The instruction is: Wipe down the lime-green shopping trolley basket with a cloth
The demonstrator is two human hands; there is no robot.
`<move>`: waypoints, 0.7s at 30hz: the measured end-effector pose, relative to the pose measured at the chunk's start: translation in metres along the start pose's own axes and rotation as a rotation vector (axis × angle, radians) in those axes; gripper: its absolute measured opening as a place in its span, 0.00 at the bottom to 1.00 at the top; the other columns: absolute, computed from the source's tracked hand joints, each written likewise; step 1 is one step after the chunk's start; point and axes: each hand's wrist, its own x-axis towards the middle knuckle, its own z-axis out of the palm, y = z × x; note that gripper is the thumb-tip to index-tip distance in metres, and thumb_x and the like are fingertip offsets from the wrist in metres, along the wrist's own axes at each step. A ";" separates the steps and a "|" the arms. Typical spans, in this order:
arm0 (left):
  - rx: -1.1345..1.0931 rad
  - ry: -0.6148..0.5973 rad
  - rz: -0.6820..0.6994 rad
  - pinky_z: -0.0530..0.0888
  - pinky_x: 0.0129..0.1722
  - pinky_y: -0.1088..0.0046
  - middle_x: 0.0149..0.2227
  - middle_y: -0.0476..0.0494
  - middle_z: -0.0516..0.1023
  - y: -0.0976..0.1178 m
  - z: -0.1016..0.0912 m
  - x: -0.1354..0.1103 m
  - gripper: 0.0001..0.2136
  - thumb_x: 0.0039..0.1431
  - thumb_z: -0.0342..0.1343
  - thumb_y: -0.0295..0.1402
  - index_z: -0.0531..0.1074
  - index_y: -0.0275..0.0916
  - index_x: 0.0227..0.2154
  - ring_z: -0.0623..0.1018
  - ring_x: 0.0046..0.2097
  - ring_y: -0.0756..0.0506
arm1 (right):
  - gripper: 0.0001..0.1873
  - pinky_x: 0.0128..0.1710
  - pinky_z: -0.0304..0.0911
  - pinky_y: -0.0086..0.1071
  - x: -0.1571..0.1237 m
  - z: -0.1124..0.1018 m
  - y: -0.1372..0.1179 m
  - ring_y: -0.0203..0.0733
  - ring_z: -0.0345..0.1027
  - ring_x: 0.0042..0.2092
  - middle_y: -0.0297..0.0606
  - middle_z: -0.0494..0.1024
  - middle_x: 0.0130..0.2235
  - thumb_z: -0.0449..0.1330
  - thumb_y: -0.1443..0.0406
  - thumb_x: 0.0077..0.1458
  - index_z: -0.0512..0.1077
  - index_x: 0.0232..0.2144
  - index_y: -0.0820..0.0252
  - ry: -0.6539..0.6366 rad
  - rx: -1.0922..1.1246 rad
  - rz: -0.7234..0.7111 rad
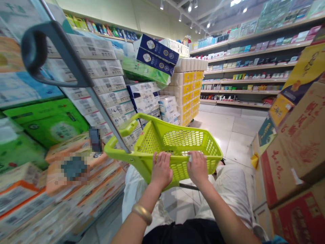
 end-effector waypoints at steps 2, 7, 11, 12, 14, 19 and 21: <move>-0.009 -0.002 0.004 0.48 0.65 0.52 0.50 0.38 0.70 -0.001 0.000 0.000 0.26 0.45 0.51 0.25 0.63 0.38 0.51 0.64 0.58 0.38 | 0.24 0.53 0.53 0.42 0.001 0.007 -0.020 0.49 0.60 0.49 0.44 0.72 0.44 0.53 0.73 0.46 0.66 0.48 0.60 -0.082 0.083 -0.131; -0.029 -0.018 0.027 0.48 0.65 0.52 0.50 0.39 0.70 -0.003 -0.001 -0.002 0.27 0.45 0.51 0.25 0.62 0.39 0.52 0.64 0.59 0.39 | 0.22 0.51 0.54 0.40 0.004 0.008 -0.016 0.47 0.62 0.47 0.43 0.73 0.43 0.52 0.73 0.48 0.67 0.47 0.60 -0.090 0.078 -0.149; -0.033 -0.021 0.005 0.46 0.66 0.51 0.51 0.38 0.69 0.000 0.000 -0.001 0.27 0.45 0.52 0.25 0.62 0.38 0.52 0.63 0.59 0.38 | 0.16 0.49 0.54 0.42 0.004 0.001 0.003 0.49 0.63 0.44 0.43 0.74 0.39 0.52 0.72 0.50 0.70 0.42 0.61 -0.013 -0.060 0.019; -0.033 -0.021 -0.004 0.47 0.66 0.51 0.51 0.38 0.69 0.001 0.000 -0.001 0.26 0.45 0.52 0.25 0.62 0.38 0.52 0.63 0.59 0.38 | 0.16 0.49 0.54 0.42 0.004 0.001 0.001 0.49 0.63 0.44 0.43 0.74 0.39 0.52 0.72 0.49 0.70 0.42 0.61 -0.020 -0.058 0.013; -0.033 -0.022 -0.018 0.48 0.66 0.49 0.51 0.37 0.69 0.002 0.002 0.000 0.26 0.45 0.52 0.26 0.62 0.38 0.52 0.63 0.59 0.37 | 0.19 0.50 0.54 0.41 0.003 0.004 -0.011 0.49 0.63 0.45 0.43 0.74 0.40 0.52 0.73 0.48 0.69 0.44 0.60 -0.066 -0.004 -0.068; -0.042 -0.044 -0.009 0.48 0.65 0.48 0.51 0.38 0.69 0.000 0.003 -0.001 0.26 0.46 0.51 0.26 0.62 0.40 0.52 0.63 0.59 0.38 | 0.22 0.49 0.55 0.38 0.005 0.009 -0.035 0.46 0.64 0.45 0.40 0.74 0.42 0.52 0.74 0.47 0.69 0.46 0.57 -0.161 0.094 -0.213; -0.042 -0.058 0.003 0.48 0.65 0.49 0.51 0.38 0.69 -0.003 0.001 -0.001 0.26 0.46 0.52 0.26 0.61 0.40 0.52 0.63 0.59 0.38 | 0.19 0.47 0.56 0.37 0.007 0.006 -0.022 0.45 0.65 0.43 0.39 0.75 0.40 0.52 0.73 0.49 0.70 0.43 0.57 -0.167 0.047 -0.186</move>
